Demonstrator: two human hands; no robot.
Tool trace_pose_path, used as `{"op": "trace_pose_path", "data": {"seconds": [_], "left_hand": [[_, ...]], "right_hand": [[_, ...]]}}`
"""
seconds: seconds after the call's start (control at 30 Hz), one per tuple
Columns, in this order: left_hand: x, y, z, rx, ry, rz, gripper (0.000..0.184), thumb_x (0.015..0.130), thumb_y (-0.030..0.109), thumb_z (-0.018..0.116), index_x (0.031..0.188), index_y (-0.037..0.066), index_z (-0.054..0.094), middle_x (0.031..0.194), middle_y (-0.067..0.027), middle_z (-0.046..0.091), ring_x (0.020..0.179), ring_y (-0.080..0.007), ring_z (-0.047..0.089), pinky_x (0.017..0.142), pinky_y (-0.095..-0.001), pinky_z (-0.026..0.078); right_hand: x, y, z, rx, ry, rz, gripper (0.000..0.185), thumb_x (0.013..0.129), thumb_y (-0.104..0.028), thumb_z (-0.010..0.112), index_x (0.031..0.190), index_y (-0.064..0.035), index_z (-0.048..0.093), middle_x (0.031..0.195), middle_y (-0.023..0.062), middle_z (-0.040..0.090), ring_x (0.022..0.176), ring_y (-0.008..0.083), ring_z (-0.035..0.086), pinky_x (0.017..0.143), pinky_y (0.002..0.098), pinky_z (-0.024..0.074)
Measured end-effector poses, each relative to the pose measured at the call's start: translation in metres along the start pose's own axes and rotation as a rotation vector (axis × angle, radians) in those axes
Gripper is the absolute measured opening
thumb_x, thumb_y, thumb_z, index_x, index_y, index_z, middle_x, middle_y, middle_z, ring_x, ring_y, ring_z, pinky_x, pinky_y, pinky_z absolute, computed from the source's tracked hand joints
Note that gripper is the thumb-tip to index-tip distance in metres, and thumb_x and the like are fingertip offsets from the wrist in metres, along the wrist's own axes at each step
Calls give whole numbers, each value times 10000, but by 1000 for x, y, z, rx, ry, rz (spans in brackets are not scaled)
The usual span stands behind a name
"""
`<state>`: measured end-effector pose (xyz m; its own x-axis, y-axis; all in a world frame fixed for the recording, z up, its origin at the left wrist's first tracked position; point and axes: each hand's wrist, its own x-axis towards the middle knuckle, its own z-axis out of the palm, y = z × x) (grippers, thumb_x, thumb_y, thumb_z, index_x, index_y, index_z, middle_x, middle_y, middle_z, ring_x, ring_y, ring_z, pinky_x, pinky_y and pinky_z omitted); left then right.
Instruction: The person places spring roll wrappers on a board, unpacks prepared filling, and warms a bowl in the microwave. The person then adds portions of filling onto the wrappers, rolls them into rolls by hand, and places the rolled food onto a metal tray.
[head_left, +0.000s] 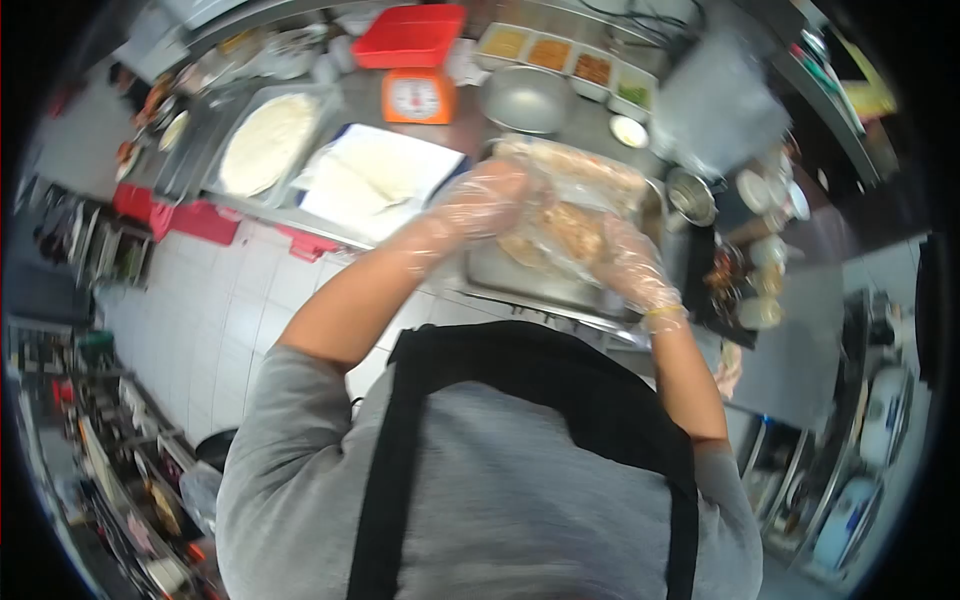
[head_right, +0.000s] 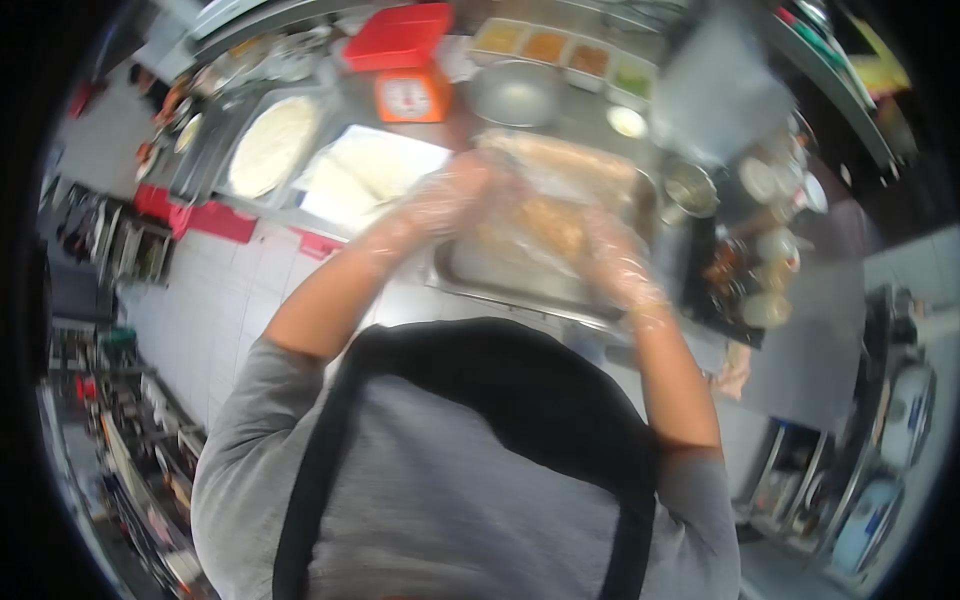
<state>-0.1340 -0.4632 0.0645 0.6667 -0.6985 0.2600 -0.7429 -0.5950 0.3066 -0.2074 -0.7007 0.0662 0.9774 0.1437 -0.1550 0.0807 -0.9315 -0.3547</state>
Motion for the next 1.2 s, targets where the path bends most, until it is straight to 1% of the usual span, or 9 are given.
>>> {"op": "trace_pose_path", "data": {"seconds": [0.13, 0.3, 0.5, 0.63, 0.7, 0.77, 0.83, 0.93, 1.2], "left_hand": [[5, -26, 30, 171, -457, -40, 334, 798, 180, 687, 1107, 52, 676, 973, -192, 691, 995, -365, 664, 874, -452, 522], [-29, 8, 32, -216, -114, -370, 477, 751, 277, 751, 1153, 51, 629, 1139, -205, 652, 1107, -375, 611, 948, -452, 486], [-41, -25, 60, -139, 189, -302, 478, 749, 279, 752, 1158, 61, 634, 1181, -188, 635, 1151, -362, 583, 990, -437, 464], [-20, -47, 65, 16, -159, -322, 633, 703, 307, 783, 1265, 79, 601, 1161, -211, 647, 1128, -351, 603, 986, -435, 468], [-18, -57, 41, -157, -141, -257, 768, 640, 164, 807, 1348, 32, 540, 1213, -217, 631, 1127, -299, 622, 947, -405, 507], [-22, -93, 36, -908, -219, -446, 737, 627, 139, 816, 1315, 42, 572, 1189, -161, 643, 1154, -246, 599, 959, -369, 495], [-23, -100, 22, -1125, -209, -620, 741, 622, 136, 823, 1315, 55, 574, 1160, -129, 656, 1141, -222, 601, 958, -351, 492], [-23, -78, 5, -589, 91, -394, 729, 621, 125, 832, 1300, 63, 575, 1137, -131, 677, 1097, -255, 632, 954, -354, 495], [-28, -18, 24, -20, -235, -472, 485, 720, 197, 753, 1173, 64, 642, 1062, -174, 705, 1006, -343, 675, 889, -432, 534]], "right_hand": [[10, 25, 30, 68, 15, -126, 757, 648, -165, 823, 1338, -77, 526, 1171, 184, 657, 1096, 364, 621, 966, 437, 487], [3, 16, 56, 386, 159, -38, 702, 604, -154, 859, 1251, -81, 596, 1153, 147, 684, 1048, 280, 663, 923, 392, 509], [32, 24, 88, 269, 475, -304, 634, 660, -93, 806, 1251, -54, 579, 1121, 165, 654, 1068, 342, 617, 960, 410, 479], [48, 55, 65, 112, 279, -409, 690, 708, -129, 785, 1342, -54, 523, 1178, 184, 618, 1078, 340, 605, 933, 423, 483], [38, 51, 30, 136, 135, -363, 644, 734, -134, 762, 1340, -75, 553, 1156, 175, 622, 1049, 304, 617, 915, 401, 490], [21, 15, -27, 222, -102, -150, 605, 749, -144, 749, 1329, -97, 584, 1097, 162, 641, 1004, 264, 633, 896, 374, 497], [16, 1, -47, 154, 98, -199, 368, 777, -89, 707, 1144, -73, 683, 954, 128, 657, 889, 209, 645, 827, 332, 512], [17, -25, -56, 124, 414, -353, 192, 788, -26, 670, 978, -25, 699, 915, 119, 660, 839, 219, 654, 778, 330, 524], [97, -64, 15, -344, -127, -258, 460, 618, -167, 794, 1052, -51, 694, 1002, 191, 691, 921, 370, 645, 847, 431, 509]]}}
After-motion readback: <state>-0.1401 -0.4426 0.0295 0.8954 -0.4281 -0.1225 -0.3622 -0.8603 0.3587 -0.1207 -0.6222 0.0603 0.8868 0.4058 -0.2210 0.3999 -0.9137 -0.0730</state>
